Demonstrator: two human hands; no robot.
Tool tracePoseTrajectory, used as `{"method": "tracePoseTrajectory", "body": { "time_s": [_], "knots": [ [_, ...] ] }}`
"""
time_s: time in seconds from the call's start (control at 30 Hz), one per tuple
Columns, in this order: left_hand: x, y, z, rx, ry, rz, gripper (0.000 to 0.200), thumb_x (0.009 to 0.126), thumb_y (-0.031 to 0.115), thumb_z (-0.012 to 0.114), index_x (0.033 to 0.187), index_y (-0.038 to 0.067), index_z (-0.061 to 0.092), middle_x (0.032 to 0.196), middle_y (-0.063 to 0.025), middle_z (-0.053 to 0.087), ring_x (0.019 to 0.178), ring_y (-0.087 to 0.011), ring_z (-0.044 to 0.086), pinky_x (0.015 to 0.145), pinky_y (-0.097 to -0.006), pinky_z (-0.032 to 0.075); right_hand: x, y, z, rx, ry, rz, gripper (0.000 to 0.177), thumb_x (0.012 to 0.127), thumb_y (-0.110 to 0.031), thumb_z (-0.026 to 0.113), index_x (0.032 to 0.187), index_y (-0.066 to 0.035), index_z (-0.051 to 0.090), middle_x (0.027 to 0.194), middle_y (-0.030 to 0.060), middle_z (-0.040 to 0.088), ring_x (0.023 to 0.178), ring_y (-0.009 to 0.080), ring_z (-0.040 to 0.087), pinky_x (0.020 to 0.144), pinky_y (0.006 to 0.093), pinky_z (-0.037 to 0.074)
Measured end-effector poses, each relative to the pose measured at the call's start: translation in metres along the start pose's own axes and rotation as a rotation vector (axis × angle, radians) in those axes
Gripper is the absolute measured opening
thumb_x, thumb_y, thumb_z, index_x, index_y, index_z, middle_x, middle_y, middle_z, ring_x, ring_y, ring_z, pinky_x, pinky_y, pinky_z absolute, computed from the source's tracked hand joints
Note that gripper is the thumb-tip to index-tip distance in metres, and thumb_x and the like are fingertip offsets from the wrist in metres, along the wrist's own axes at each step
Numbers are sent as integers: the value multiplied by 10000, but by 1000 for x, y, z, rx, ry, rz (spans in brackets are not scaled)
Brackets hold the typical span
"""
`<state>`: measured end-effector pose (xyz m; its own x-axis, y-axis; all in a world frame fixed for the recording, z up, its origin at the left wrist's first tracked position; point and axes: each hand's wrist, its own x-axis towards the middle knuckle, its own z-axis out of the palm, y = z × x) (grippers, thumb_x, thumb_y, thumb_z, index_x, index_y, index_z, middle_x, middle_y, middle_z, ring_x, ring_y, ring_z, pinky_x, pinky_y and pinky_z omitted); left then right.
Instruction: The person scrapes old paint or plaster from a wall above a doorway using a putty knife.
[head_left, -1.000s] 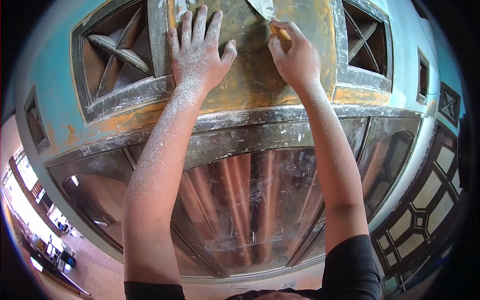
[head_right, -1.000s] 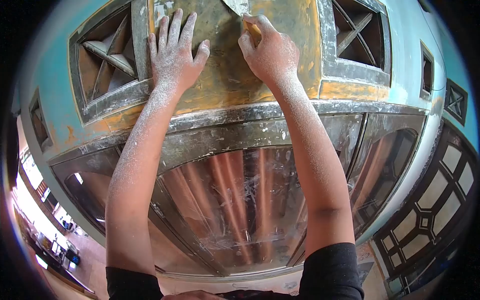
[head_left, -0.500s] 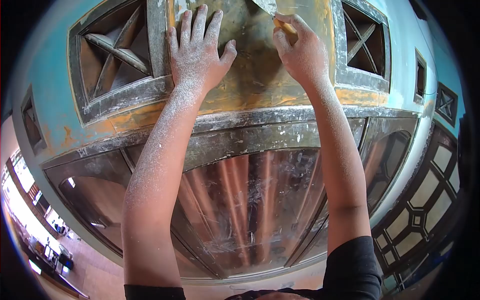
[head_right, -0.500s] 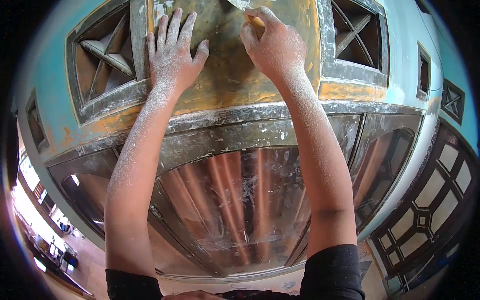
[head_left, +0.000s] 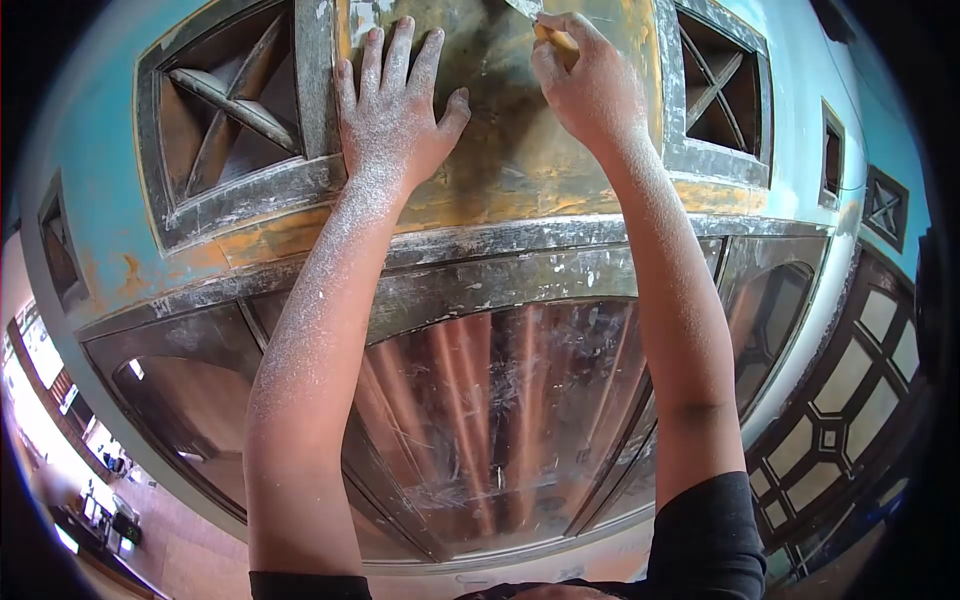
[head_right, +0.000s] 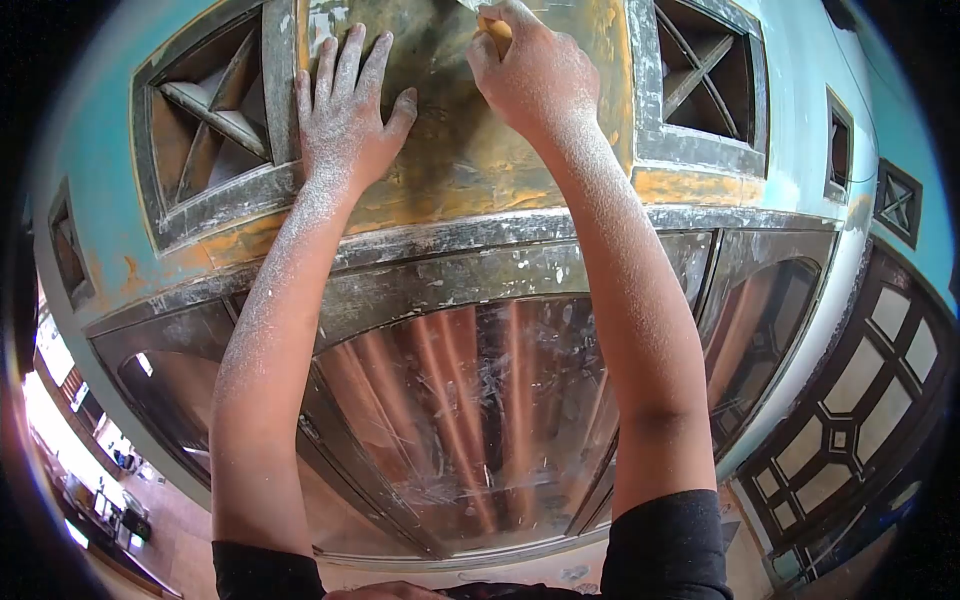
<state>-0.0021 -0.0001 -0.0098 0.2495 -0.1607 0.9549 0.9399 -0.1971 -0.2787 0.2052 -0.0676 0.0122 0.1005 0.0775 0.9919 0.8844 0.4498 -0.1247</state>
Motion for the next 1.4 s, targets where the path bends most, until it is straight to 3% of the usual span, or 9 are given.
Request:
{"method": "tracePoseTrajectory", "body": {
  "time_s": [0.13,0.2,0.3,0.6,1.4],
  "knots": [
    [-2,0,-2,-16,-4,-5,724,983,516,558,1614,237,339,1692,-74,266,1571,-313,203,1263,-585,123,-2,-7,-5,-7,-1,-18,350,981,-369,616,1296,-225,669,841,160,740,805,341,736,753,453,558],
    [-2,0,-3,-4,-16,-12,720,994,510,558,1621,248,322,1696,-62,261,1574,-306,194,1267,-571,123,7,-18,-14,56,-83,56,371,957,-279,649,1281,-97,648,1005,243,741,962,393,720,835,494,547],
    [-4,0,-1,-32,5,-6,726,991,512,563,1621,246,322,1695,-62,263,1571,-309,203,1266,-573,128,10,-26,-18,81,-69,60,308,956,-257,632,1204,-78,670,972,228,743,937,423,709,817,500,546],
    [-4,0,-3,-35,0,-8,721,992,514,558,1617,234,333,1695,-70,261,1570,-314,206,1263,-582,132,18,-35,-20,-5,-76,34,294,950,-244,635,1179,-62,666,912,246,734,900,429,710,795,510,546],
    [-4,1,-5,-35,-8,-15,717,988,490,572,1615,230,340,1695,-72,260,1573,-313,199,1263,-582,132,28,-28,-20,3,-45,5,306,958,-261,622,1215,-98,657,970,261,734,935,441,707,822,513,549]
  ]
}}
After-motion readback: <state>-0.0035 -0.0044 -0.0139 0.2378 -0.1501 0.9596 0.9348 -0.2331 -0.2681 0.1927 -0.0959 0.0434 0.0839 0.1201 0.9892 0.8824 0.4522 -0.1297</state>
